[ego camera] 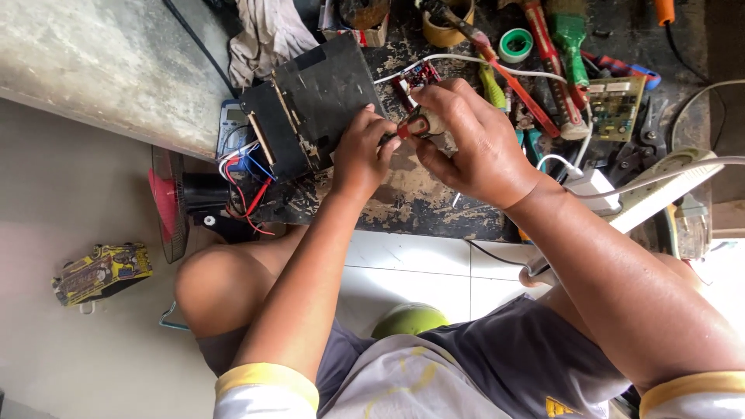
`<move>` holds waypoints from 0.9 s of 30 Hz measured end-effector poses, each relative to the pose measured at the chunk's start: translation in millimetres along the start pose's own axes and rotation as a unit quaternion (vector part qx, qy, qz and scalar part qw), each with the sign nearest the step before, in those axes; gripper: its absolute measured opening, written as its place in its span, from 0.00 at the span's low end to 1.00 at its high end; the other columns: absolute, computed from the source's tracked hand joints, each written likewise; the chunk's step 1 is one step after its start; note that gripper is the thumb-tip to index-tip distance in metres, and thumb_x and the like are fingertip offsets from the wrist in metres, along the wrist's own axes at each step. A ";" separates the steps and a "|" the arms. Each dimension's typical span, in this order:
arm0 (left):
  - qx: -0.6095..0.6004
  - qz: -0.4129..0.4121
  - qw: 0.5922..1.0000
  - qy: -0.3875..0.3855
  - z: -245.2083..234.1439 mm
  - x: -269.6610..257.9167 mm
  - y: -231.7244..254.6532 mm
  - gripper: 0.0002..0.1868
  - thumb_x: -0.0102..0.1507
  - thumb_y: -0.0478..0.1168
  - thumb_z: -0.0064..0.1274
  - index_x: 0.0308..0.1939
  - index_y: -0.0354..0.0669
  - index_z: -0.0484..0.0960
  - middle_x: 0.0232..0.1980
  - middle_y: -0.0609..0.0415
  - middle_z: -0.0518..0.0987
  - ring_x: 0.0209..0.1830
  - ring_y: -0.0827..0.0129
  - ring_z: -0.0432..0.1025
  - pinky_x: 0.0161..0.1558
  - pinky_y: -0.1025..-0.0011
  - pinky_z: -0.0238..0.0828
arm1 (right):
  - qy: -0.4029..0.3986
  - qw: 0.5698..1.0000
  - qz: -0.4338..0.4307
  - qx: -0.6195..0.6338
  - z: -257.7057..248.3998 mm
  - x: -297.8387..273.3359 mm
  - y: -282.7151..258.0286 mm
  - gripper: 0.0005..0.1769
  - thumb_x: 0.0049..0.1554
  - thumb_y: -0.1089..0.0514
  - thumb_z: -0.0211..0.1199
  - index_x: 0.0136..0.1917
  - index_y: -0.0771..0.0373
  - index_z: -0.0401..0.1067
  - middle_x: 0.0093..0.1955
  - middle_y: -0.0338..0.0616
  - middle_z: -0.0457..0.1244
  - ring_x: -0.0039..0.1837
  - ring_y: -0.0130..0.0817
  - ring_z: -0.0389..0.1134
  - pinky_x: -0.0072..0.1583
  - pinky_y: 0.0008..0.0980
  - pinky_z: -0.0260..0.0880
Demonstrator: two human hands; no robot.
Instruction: The person wipes a black electronic device with a cloth, then uses a screwdriver to tighten screws on a circuit board and the device casing. They also handle a white USB power adapter, connecting it to the device.
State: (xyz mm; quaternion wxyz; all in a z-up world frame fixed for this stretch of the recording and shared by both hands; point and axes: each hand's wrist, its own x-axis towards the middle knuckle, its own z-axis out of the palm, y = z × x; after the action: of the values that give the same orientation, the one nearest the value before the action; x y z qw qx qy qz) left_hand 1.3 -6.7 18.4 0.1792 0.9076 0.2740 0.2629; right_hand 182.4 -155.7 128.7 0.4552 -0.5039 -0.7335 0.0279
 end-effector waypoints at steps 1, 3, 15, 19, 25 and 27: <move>-0.018 0.024 1.000 0.004 -2.6 0.5 3.7 0.10 0.67 0.39 0.48 0.47 0.38 0.79 0.49 0.40 0.75 0.65 0.35 0.68 0.59 0.45 0.68 | 0.003 1.000 -0.009 -0.002 1.6 3.2 -1.5 0.24 0.66 0.64 0.59 0.72 0.72 0.58 0.62 0.63 0.59 0.57 0.62 0.65 0.54 0.50 0.66; -0.036 0.046 0.998 0.007 -3.5 0.3 5.0 0.14 0.70 0.41 0.40 0.48 0.35 0.79 0.44 0.36 0.78 0.63 0.30 0.68 0.67 0.42 0.63 | 0.003 1.000 -0.018 -0.001 5.9 8.8 -2.7 0.23 0.68 0.64 0.58 0.72 0.72 0.58 0.62 0.63 0.59 0.57 0.61 0.66 0.55 0.50 0.66; -0.065 -0.010 0.998 -0.022 -5.9 0.7 9.4 0.37 0.72 0.65 0.20 0.42 0.44 0.81 0.52 0.41 0.85 0.70 0.34 0.65 0.65 0.42 0.60 | 0.015 0.998 -0.064 -0.015 10.6 17.3 7.0 0.28 0.76 0.59 0.62 0.82 0.65 0.55 0.71 0.65 0.60 0.70 0.61 0.68 0.68 0.48 0.70; -0.076 -0.004 0.997 -0.007 0.2 -1.1 5.2 0.26 0.74 0.56 0.30 0.43 0.42 0.80 0.54 0.40 0.84 0.70 0.31 0.64 0.67 0.39 0.57 | 0.016 0.997 -0.078 -0.019 10.7 18.1 6.7 0.29 0.77 0.60 0.63 0.83 0.66 0.54 0.71 0.66 0.60 0.70 0.62 0.68 0.68 0.49 0.69; -0.085 -0.007 0.996 -0.005 0.8 -0.9 6.3 0.24 0.74 0.54 0.33 0.40 0.42 0.79 0.53 0.40 0.84 0.70 0.31 0.63 0.69 0.39 0.54 | 0.015 0.996 -0.086 -0.001 11.7 19.8 6.3 0.26 0.77 0.60 0.60 0.81 0.69 0.54 0.75 0.67 0.58 0.73 0.64 0.67 0.71 0.52 0.70; -0.085 -0.008 0.996 -0.004 3.5 -2.0 4.7 0.23 0.74 0.53 0.34 0.41 0.42 0.79 0.53 0.40 0.84 0.70 0.32 0.63 0.69 0.39 0.54 | 0.015 0.996 -0.093 0.001 12.7 19.2 7.3 0.27 0.77 0.60 0.61 0.81 0.69 0.54 0.76 0.66 0.58 0.72 0.64 0.67 0.71 0.53 0.70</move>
State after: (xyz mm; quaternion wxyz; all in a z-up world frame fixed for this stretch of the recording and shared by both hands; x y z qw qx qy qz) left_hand 3.8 -12.3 17.0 0.2587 0.8880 0.2572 0.2799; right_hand 177.3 -132.1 130.0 0.4676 -0.4333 -0.7702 -0.0210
